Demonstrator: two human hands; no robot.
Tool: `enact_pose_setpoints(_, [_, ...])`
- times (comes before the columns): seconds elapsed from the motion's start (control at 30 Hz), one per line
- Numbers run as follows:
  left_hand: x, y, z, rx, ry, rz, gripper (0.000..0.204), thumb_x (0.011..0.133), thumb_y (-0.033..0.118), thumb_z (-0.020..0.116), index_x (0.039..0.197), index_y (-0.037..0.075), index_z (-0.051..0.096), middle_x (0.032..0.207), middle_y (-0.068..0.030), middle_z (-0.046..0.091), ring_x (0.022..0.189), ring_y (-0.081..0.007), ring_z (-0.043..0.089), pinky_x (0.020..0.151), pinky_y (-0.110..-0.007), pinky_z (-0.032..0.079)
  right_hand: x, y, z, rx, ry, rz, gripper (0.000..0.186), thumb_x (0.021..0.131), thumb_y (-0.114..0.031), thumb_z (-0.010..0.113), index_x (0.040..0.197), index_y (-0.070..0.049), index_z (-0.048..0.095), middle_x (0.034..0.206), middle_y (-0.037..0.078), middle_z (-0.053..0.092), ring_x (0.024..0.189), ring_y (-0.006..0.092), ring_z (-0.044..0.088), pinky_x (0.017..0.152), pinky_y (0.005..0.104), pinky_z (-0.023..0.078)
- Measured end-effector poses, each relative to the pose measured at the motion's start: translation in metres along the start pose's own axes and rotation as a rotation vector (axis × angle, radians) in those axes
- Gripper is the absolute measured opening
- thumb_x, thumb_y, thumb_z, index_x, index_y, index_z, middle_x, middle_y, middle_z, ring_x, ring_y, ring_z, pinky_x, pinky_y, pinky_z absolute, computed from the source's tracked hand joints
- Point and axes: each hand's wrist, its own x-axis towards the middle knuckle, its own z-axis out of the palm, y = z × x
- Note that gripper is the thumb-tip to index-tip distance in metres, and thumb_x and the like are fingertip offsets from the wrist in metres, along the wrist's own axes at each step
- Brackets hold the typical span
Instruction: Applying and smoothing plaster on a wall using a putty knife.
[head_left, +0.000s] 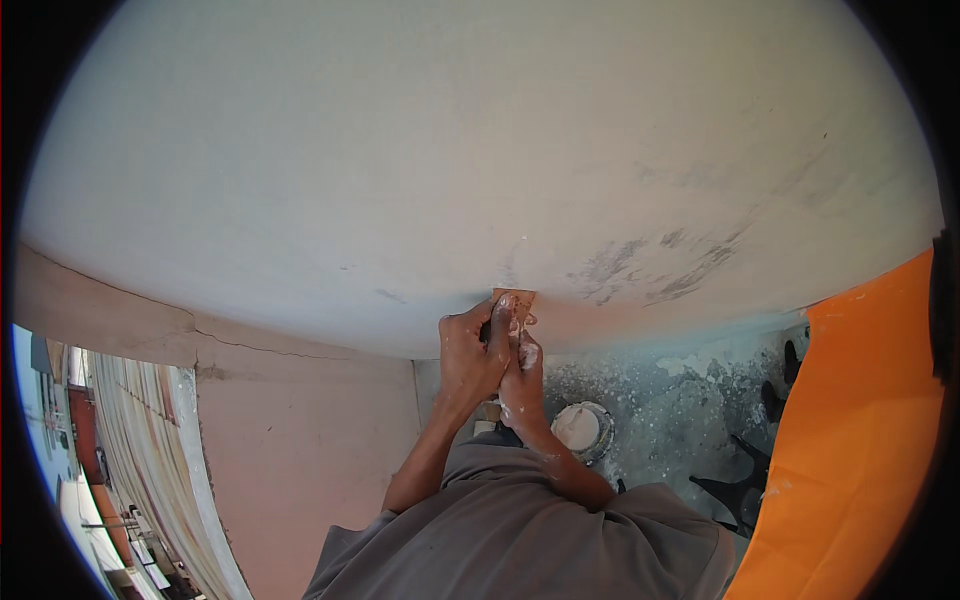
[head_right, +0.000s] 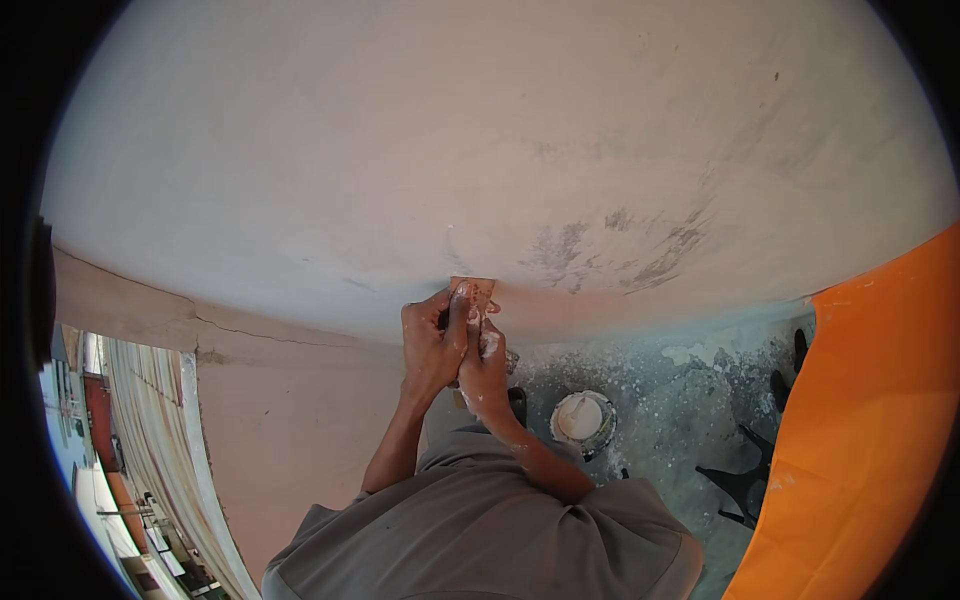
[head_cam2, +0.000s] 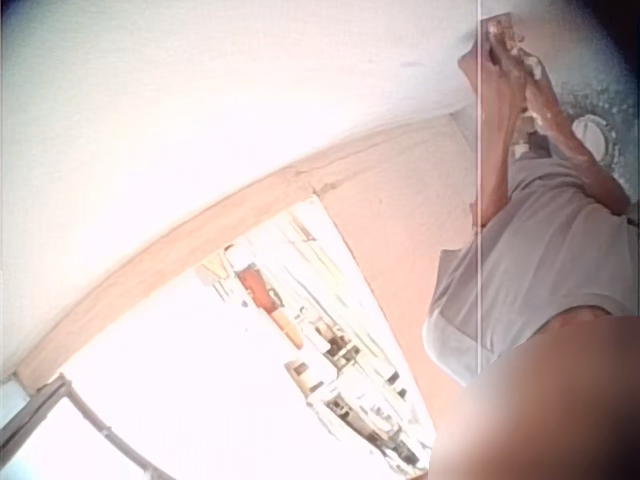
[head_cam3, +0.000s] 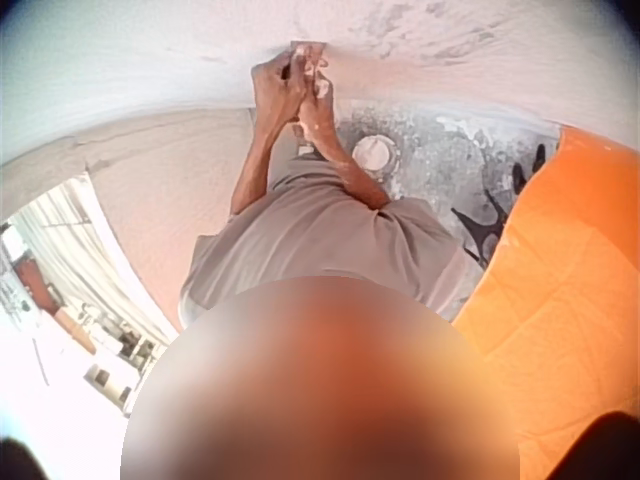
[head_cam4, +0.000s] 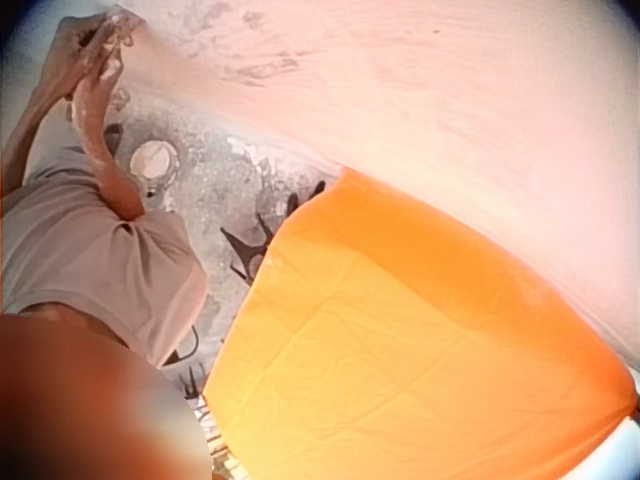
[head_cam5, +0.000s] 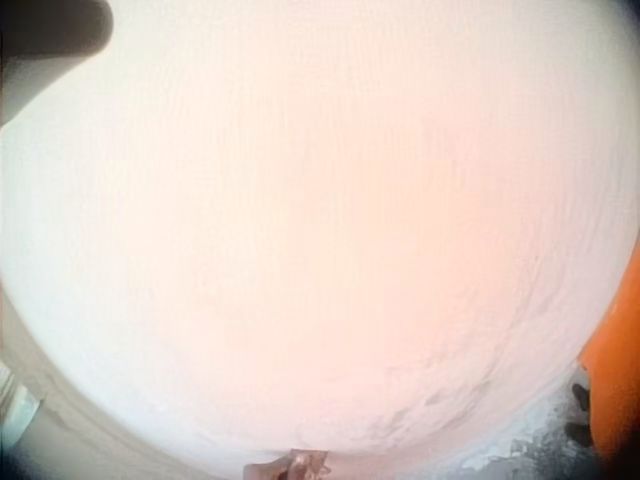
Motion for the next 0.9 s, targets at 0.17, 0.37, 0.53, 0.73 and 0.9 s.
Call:
enact_pose_setpoints(0.17, [-0.004, -0.018, 0.014, -0.277, 0.076, -0.043, 0.037, 0.108, 0.021, 0.052, 0.094, -0.004, 0.077, 0.070, -0.0067, 0.071, 0.060, -0.0061, 0.056, 0.056, -0.027, 0.046, 0.002, -0.027, -0.007, -0.274, -0.060, -0.022, 0.034, 0.111, -0.024, 0.042, 0.104, 0.004, 0.061, 0.075, 0.008, 0.061, 0.070, 0.0130, 0.057, 0.064, 0.0333, 0.046])
enact_pose_setpoints(0.37, [-0.006, -0.029, 0.035, -0.499, 0.073, -0.063, 0.045, 0.111, 0.027, 0.046, 0.091, -0.002, 0.074, 0.077, -0.0039, 0.072, 0.062, -0.0044, 0.053, 0.055, -0.024, 0.043, 0.006, -0.038, -0.023, -0.550, -0.057, -0.104, 0.035, 0.110, -0.025, 0.044, 0.106, 0.005, 0.062, 0.073, 0.015, 0.064, 0.069, 0.0201, 0.063, 0.064, 0.0358, 0.048])
enact_pose_setpoints(0.53, [-0.009, -0.036, 0.049, -0.635, 0.134, -0.070, 0.045, 0.111, 0.029, 0.046, 0.092, -0.002, 0.073, 0.080, -0.0049, 0.073, 0.063, -0.0050, 0.054, 0.058, -0.024, 0.044, 0.007, -0.059, -0.023, -0.658, -0.095, -0.136, 0.034, 0.109, -0.023, 0.047, 0.106, 0.007, 0.063, 0.070, 0.019, 0.064, 0.063, 0.0254, 0.063, 0.061, 0.0386, 0.048])
enact_pose_setpoints(0.73, [-0.010, -0.029, 0.067, -0.798, 0.212, -0.064, 0.045, 0.111, 0.031, 0.047, 0.094, -0.002, 0.074, 0.080, -0.0048, 0.072, 0.066, -0.0062, 0.056, 0.060, -0.025, 0.045, 0.006, -0.078, -0.026, -0.820, -0.134, -0.183, 0.037, 0.109, -0.023, 0.046, 0.103, 0.009, 0.063, 0.067, 0.021, 0.062, 0.059, 0.0268, 0.061, 0.058, 0.0400, 0.046])
enact_pose_setpoints(0.9, [-0.009, -0.027, 0.066, -0.826, 0.247, -0.061, 0.047, 0.111, 0.032, 0.047, 0.092, -0.002, 0.073, 0.082, -0.0052, 0.073, 0.066, -0.0060, 0.055, 0.060, -0.024, 0.045, 0.012, -0.071, -0.035, -0.893, -0.143, -0.157, 0.039, 0.110, -0.026, 0.047, 0.102, 0.009, 0.063, 0.072, 0.019, 0.065, 0.064, 0.0233, 0.063, 0.061, 0.0399, 0.048])
